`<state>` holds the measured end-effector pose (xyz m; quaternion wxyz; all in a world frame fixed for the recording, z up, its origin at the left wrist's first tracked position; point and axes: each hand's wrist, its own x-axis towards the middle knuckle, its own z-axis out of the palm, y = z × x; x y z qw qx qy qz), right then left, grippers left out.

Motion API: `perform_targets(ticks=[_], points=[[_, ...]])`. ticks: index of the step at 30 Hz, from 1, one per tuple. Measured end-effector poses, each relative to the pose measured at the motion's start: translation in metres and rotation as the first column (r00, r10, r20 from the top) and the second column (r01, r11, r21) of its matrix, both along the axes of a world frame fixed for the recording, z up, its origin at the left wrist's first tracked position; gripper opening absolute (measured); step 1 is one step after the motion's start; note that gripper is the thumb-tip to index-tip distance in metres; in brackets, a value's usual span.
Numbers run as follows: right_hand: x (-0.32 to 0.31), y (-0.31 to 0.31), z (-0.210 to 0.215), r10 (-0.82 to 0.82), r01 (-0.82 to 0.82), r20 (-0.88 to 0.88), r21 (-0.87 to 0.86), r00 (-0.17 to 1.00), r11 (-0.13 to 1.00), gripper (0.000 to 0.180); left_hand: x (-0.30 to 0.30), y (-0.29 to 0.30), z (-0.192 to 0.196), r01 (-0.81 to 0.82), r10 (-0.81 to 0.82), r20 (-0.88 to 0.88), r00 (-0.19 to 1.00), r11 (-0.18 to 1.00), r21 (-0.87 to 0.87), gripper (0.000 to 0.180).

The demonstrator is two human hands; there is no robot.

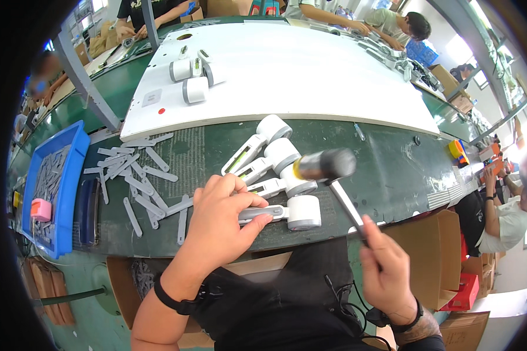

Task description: The person is assembling white plastic components, possibly medical or laboratory equipment, using a small rubber mallet to secure parts.

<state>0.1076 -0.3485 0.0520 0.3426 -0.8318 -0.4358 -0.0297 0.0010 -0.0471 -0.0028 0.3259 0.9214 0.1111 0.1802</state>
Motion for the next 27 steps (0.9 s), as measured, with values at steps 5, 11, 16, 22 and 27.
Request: perform_targets(ticks=[5,11,16,22,27], points=[[0.003,0.001,-0.007,0.048,-0.08,-0.131,-0.246,0.99,0.966,0.059,-0.003,0.001,-0.001,-0.047,0.05,-0.042,0.998,0.997,0.062,0.032],[0.004,0.004,0.018,0.032,-0.031,-0.01,0.082,0.999,0.996,0.057,-0.027,0.01,-0.006,-0.1,0.091,0.071,0.993,0.986,0.132,0.038],[0.006,0.008,0.002,0.196,-0.205,-0.075,-0.145,0.978,0.968,0.064,-0.024,0.014,-0.022,-0.047,0.038,0.113,0.993,0.995,0.084,0.036],[0.01,0.015,0.035,0.159,-0.17,-0.06,-0.266,0.985,0.949,0.061,-0.024,0.018,-0.031,-0.041,0.033,0.167,0.985,0.998,0.044,0.033],[0.009,0.013,0.006,0.246,-0.272,-0.144,-0.201,0.958,0.941,0.063,-0.021,0.019,-0.031,-0.026,0.019,0.18,0.984,0.999,0.035,0.034]])
